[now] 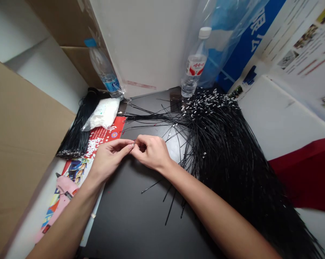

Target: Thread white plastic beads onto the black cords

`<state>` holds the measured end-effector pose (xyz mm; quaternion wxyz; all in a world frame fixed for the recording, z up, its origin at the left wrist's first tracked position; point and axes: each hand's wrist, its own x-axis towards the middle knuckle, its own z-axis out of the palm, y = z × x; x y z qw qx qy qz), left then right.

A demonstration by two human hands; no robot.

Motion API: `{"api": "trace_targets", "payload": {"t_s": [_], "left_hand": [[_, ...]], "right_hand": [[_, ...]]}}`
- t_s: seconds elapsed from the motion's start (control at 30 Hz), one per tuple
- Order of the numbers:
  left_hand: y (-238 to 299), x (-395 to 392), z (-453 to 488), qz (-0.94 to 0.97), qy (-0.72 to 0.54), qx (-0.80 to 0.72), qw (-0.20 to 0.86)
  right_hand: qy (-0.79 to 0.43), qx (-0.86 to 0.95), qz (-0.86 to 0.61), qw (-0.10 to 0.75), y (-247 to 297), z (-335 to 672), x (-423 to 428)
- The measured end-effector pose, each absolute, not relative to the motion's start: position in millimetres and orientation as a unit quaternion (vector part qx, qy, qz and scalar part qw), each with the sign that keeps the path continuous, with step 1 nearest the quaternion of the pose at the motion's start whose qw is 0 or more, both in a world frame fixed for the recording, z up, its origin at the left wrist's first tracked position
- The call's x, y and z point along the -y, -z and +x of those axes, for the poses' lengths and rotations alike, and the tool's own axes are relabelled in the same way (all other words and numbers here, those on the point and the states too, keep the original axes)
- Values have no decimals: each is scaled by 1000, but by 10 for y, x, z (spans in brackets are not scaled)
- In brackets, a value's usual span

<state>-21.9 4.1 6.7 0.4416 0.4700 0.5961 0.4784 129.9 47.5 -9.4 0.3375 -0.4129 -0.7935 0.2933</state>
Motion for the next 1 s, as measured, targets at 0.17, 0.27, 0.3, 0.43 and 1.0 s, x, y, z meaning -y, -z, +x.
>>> {"api": "trace_targets", "payload": {"t_s": [0.17,0.27,0.3,0.43,1.0], "left_hand": [[-78,-21,-218,475,-476,-602,431],[-72,-27,-218,465,-482,-600,438],[-69,-33,-221,460,-484,-597,445],[-64,-53,-241,446,-484,-585,474],[-82,-15,-297,478,-445,-580,487]], "right_hand": [[-272,806,-397,344,123,1306,-475],[-287,807,-380,351,137,1312,-477],[-293,805,-376,353,138,1314,-478],[-310,800,-365,362,125,1319,-487],[-386,782,-349,345,105,1356,-511]]}}
